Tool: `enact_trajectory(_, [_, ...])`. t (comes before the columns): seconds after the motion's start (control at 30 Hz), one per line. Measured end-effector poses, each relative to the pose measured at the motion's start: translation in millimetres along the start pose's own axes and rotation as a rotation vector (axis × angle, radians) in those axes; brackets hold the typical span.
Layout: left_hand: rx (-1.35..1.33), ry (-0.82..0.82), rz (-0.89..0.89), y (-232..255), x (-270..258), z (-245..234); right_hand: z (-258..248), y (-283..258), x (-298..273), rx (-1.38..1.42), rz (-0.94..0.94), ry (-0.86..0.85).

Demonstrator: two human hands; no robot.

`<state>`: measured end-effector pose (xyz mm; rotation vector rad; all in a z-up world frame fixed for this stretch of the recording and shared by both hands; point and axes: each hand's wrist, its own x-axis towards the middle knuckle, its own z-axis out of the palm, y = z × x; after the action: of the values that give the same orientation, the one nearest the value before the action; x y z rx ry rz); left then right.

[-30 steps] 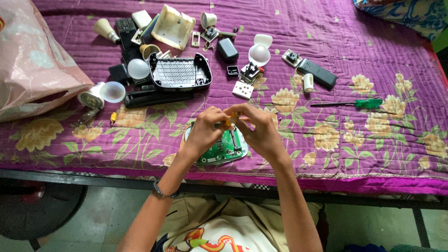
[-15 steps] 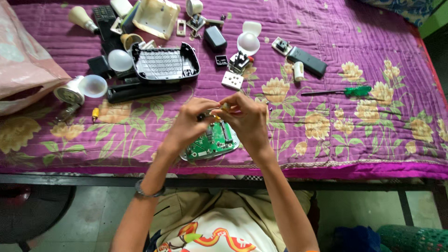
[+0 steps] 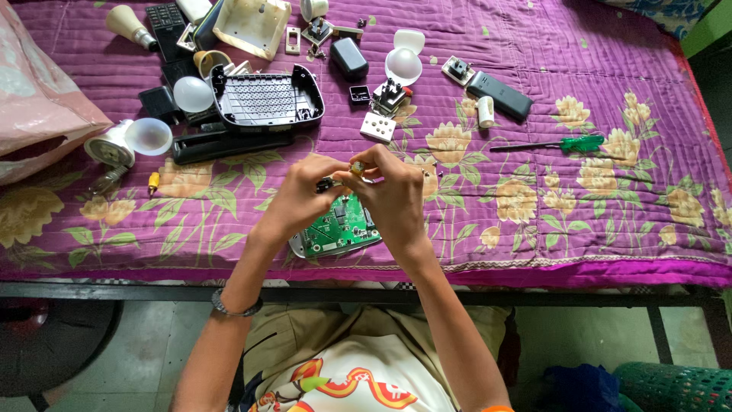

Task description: The person uses a yellow screwdriver to tighten screws on a green circuit board inside a white plastic housing. They then attach a black plastic cover to the housing, aligning and pressing it into place.

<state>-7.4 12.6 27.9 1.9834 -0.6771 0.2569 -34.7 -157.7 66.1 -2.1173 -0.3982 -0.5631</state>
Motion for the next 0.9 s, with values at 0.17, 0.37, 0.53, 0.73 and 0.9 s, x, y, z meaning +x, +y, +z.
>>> enact_trajectory(0.17, [-0.17,0.028,-0.078,-2.9,-4.3,13.1,10.1,-0.7,1.9,-0.051,0.005,0.044])
enact_trajectory(0.37, [-0.078,0.021,-0.147,-10.4,-3.0,18.6,14.1,4.3,9.7,-0.234,0.021,0.018])
enact_trajectory(0.53, [-0.175,-0.03,-0.103,-12.9,-1.1,11.4,-5.1,4.6,16.9,0.032,-0.343,-0.135])
enact_trajectory(0.73, [-0.208,-0.047,-0.074,-8.3,-6.0,11.3,-22.9,2.2,19.1,0.072,-0.101,-0.314])
enact_trajectory(0.9, [-0.124,-0.063,-0.127,-0.3,-6.5,11.9,-26.5,-0.4,20.6,-0.035,-0.154,-0.3])
